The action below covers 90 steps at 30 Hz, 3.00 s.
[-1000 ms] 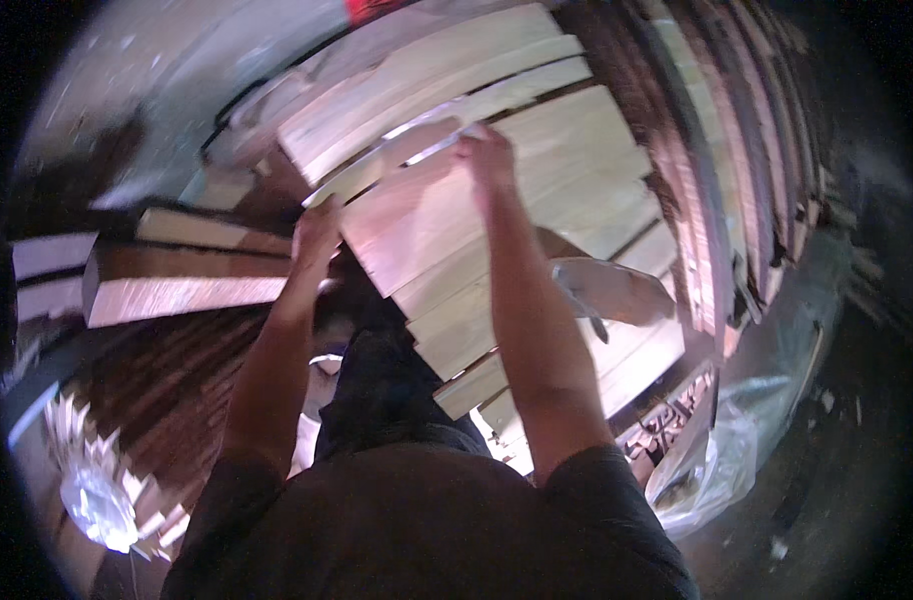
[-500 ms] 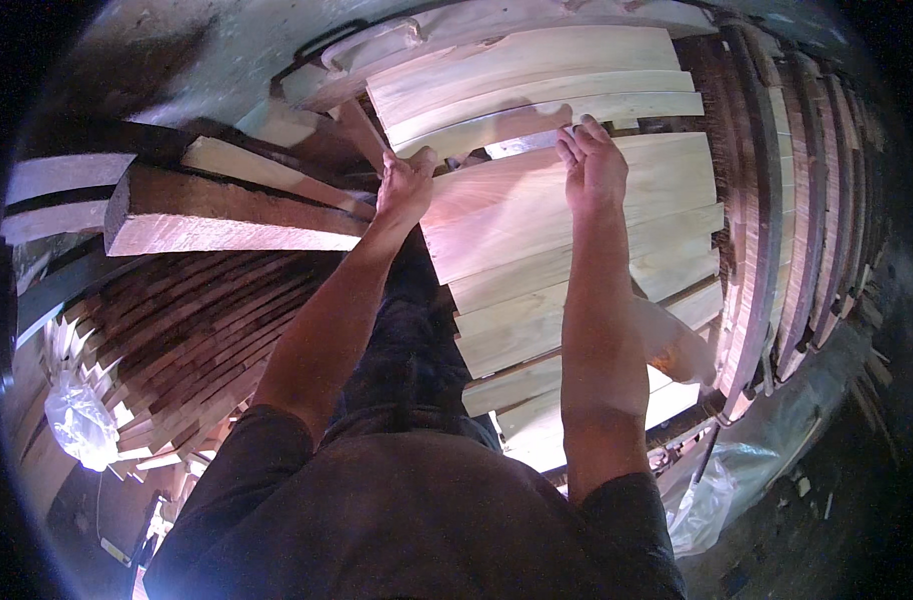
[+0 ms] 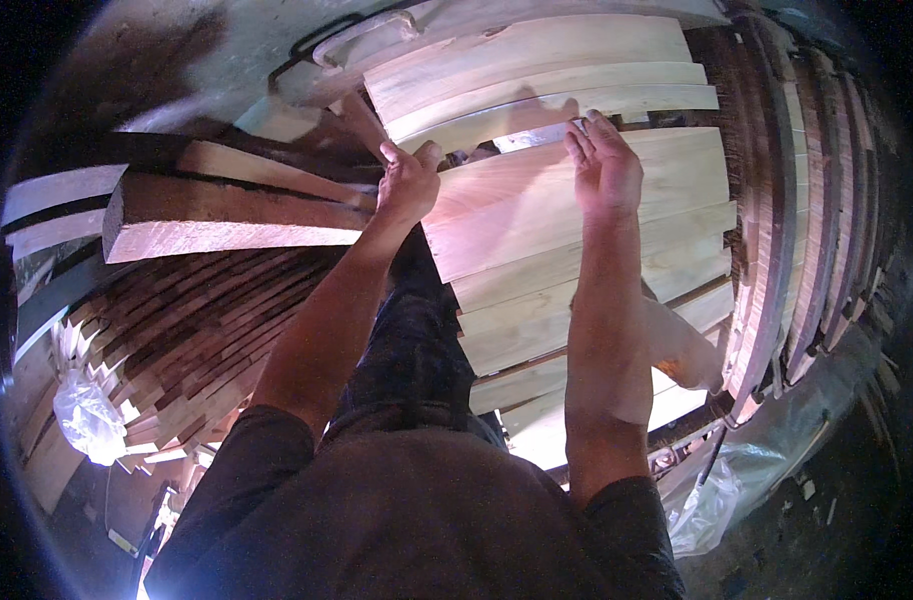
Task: The person repeatedly picks up wooden planks from a stack, applies a light-colored liquid with a brush to one side, flips the plank, and applies the liquid to the other side. After coating both sides, the person places the plank back onto the stack and repeats the process with additional planks.
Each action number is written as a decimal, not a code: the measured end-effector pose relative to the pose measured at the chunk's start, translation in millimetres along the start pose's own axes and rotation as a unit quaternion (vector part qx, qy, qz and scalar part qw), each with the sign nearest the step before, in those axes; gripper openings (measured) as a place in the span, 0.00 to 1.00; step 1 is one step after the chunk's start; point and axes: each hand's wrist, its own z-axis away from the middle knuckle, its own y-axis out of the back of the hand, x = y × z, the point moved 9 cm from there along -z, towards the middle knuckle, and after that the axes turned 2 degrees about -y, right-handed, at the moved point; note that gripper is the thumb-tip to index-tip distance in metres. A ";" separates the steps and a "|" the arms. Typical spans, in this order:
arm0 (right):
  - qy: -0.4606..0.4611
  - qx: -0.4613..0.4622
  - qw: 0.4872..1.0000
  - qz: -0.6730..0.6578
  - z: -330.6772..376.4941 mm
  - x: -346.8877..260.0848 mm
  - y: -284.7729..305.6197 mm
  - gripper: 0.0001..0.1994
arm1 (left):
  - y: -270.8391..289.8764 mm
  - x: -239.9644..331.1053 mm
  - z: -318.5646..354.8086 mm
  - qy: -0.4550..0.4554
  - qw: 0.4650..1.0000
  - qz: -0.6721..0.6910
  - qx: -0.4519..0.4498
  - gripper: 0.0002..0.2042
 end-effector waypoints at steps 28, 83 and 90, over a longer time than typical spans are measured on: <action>0.317 -0.055 0.583 0.746 39.7 29.0 -58.7 0.16 | -16.3 -34.9 39.0 -0.119 0.979 0.128 0.100 0.24; 0.330 -0.051 0.497 0.801 163.9 -13.1 -50.8 0.08 | -49.8 120.1 43.5 -0.380 0.896 -0.224 -0.057 0.28; 0.350 -0.047 0.498 0.792 169.4 -19.6 -54.5 0.08 | -37.1 117.3 52.2 -0.426 0.857 -0.291 -0.011 0.24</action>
